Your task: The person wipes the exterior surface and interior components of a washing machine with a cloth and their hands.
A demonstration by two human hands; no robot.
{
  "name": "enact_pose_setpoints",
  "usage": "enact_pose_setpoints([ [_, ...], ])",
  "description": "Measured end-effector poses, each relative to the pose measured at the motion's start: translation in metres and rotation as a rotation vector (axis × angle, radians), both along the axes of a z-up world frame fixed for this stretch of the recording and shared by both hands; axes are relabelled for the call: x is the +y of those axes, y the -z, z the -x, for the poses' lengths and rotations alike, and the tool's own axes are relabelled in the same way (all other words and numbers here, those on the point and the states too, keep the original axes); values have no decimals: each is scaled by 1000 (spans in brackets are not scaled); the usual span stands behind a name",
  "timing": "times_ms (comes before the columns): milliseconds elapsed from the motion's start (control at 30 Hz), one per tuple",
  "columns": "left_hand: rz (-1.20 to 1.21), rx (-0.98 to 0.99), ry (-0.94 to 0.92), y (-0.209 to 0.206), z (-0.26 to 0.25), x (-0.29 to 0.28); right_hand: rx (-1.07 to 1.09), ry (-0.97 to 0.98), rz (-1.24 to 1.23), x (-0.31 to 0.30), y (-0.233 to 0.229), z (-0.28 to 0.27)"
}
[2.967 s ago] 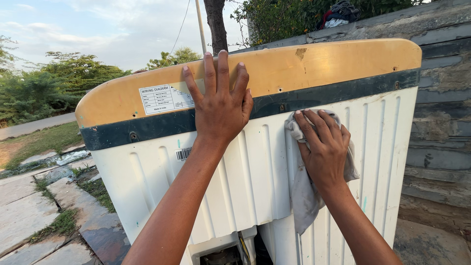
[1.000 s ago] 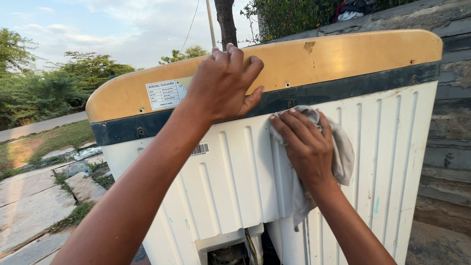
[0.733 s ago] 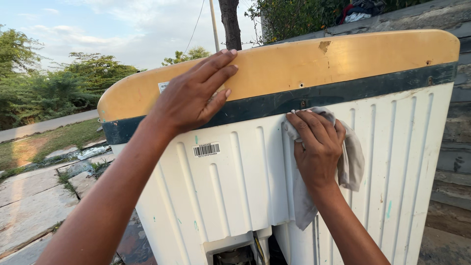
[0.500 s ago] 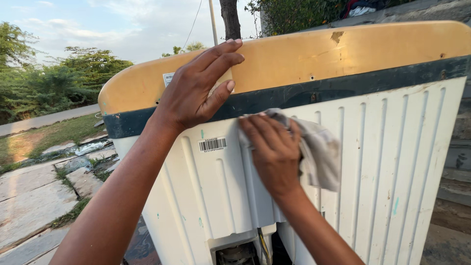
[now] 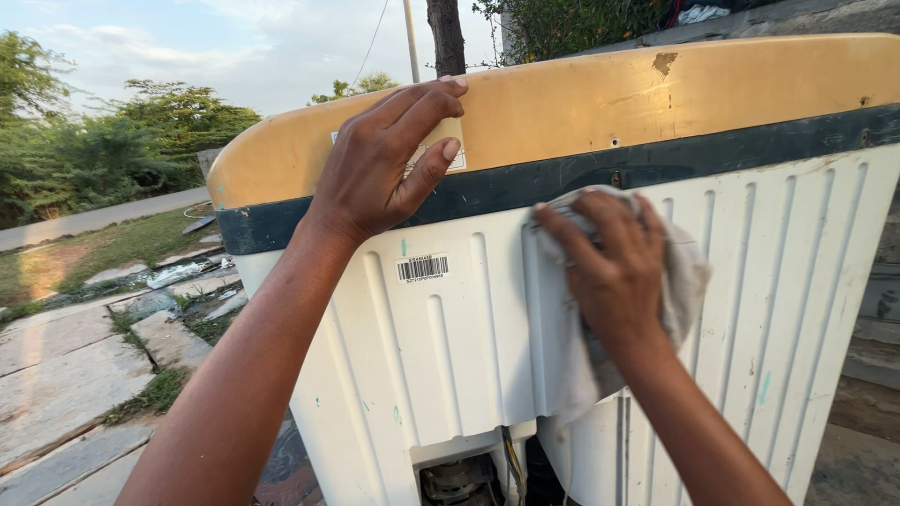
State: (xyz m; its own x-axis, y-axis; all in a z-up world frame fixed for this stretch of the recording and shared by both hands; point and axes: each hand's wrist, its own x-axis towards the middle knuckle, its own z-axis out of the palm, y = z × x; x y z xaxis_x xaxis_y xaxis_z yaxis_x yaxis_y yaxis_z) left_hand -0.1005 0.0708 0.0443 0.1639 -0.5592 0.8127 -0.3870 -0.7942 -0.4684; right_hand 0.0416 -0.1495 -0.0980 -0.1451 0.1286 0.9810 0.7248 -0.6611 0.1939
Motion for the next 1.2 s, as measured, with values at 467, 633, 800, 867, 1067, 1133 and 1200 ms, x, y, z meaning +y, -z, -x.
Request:
enact_pose_setpoints([
  [467,-105,-191,-219,15,12,10,63,-184,9,-31,1,6],
  [633,-123,-248,-369,29,49,35,-3,-93,0,-31,-5,-1],
  [800,-121,-253,-407,44,57,47,7,-100,-142,-16,-1,3],
  [867,-57,-281,-390,47,58,50,43,-97,-135,-13,-2,10],
  [1067,101,-248,-195,49,66,53,-76,-187,-75,57,-6,62],
  [1133,121,-214,-152,49,69,52,-53,-211,-50,89,-9,92],
  [1200,137,-181,-113,46,73,53,-62,-302,-12,122,-12,122],
])
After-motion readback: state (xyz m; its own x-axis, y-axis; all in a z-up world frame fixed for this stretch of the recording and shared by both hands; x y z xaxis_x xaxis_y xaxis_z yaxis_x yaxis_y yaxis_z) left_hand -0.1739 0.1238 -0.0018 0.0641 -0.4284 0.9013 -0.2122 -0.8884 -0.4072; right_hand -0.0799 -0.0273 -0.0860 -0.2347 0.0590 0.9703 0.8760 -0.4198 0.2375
